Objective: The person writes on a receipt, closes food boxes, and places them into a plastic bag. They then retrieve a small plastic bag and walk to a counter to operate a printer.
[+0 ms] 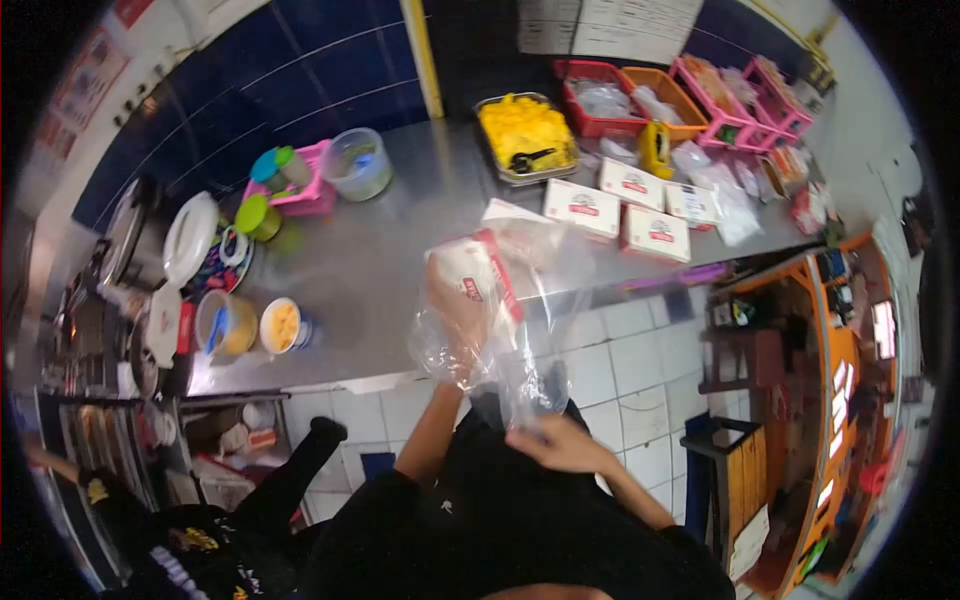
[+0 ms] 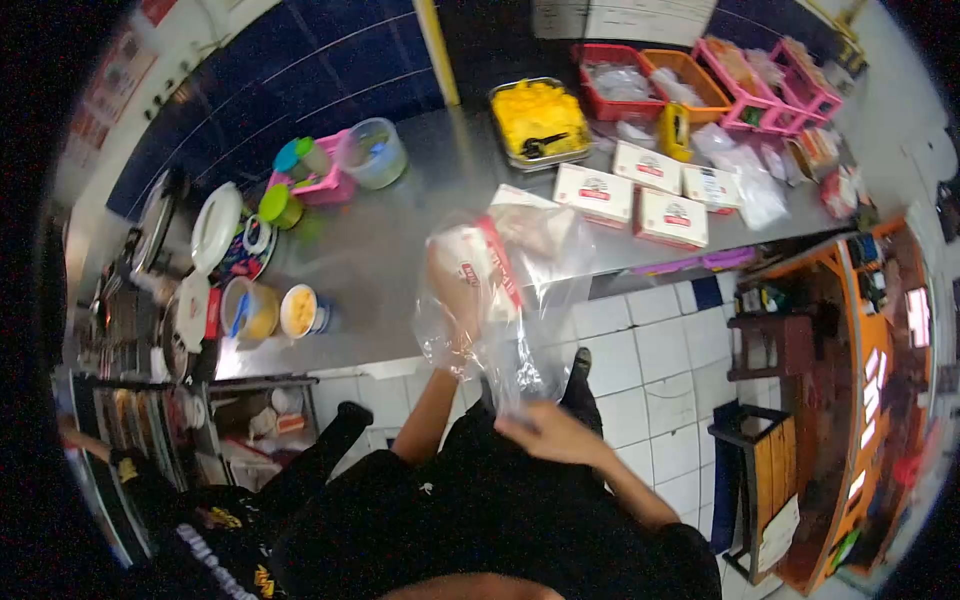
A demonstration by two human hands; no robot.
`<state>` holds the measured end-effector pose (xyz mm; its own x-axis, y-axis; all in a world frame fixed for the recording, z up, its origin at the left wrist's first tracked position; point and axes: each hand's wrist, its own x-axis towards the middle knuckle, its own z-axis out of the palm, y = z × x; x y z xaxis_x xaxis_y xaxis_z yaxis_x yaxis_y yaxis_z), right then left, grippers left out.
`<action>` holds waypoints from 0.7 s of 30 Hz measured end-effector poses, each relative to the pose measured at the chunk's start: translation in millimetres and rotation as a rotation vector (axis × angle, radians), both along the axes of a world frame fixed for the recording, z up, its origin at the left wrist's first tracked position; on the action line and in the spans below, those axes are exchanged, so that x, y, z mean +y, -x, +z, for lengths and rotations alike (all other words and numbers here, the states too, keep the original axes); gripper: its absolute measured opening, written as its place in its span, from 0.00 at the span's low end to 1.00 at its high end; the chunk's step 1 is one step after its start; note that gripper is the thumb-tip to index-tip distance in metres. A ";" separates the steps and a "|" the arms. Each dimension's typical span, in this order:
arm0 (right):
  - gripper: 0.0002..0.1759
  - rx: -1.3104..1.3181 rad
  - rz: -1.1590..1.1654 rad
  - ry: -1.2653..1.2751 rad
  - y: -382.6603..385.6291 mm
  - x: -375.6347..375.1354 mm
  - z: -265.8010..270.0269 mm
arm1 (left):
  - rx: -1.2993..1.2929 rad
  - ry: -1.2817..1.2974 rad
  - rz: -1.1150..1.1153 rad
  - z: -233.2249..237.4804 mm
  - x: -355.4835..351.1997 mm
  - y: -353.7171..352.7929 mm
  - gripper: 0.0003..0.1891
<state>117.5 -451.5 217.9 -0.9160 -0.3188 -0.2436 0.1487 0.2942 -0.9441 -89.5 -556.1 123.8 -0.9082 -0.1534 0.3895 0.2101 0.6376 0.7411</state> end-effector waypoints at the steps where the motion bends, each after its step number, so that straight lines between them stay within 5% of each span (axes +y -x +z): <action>1: 0.12 0.382 -0.151 -0.001 16.3 7.8 11.3 | 0.002 0.020 0.029 -1.0 -17.2 6.2 0.59; 2: 0.13 -0.131 -0.388 0.127 26.0 16.9 48.9 | -0.170 0.124 -0.031 -1.8 -35.8 9.6 0.61; 4: 0.20 0.006 -0.594 0.588 66.6 41.6 38.8 | -0.470 0.270 -0.128 -6.8 -71.3 22.4 0.63; 7: 0.15 -0.094 -0.569 0.838 102.9 31.2 66.7 | -0.318 0.330 -0.096 -47.5 -103.8 35.6 0.63; 9: 0.12 -0.396 -0.572 1.198 111.6 20.9 71.5 | -0.382 0.280 -0.042 -63.3 -108.6 48.4 0.63; 11: 0.14 -0.402 -0.406 1.287 103.7 17.6 70.0 | -0.438 0.221 0.007 -72.9 -110.7 53.6 0.62; 14: 0.11 -0.577 -0.265 1.228 70.6 8.1 95.9 | -0.387 0.216 -0.053 -70.3 -112.4 55.2 0.62; 16: 0.07 0.242 -0.007 0.277 68.3 17.4 74.2 | -0.373 0.216 -0.098 -71.7 -111.6 44.9 0.62; 17: 0.03 0.528 -0.321 -0.018 87.4 20.1 60.9 | -0.383 0.217 -0.093 -73.0 -106.0 37.5 0.62; 19: 0.14 0.665 -0.587 -0.458 134.1 47.4 -2.4 | -0.387 0.392 -0.093 -48.1 -85.6 19.4 0.53; 20: 0.26 0.697 -0.588 -0.369 156.2 59.8 -50.5 | -0.825 0.174 -0.215 -14.3 -75.8 19.1 0.65; 21: 0.33 0.553 -0.575 -0.143 179.8 61.1 -102.6 | -0.823 0.173 -0.217 -24.8 -74.0 22.6 0.65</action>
<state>-62.2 -390.4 115.3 -0.9270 0.2383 0.2898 -0.1639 0.4375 -0.8842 -112.1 -630.0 99.0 -0.9137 0.0567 -0.4025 -0.2201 0.7636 0.6071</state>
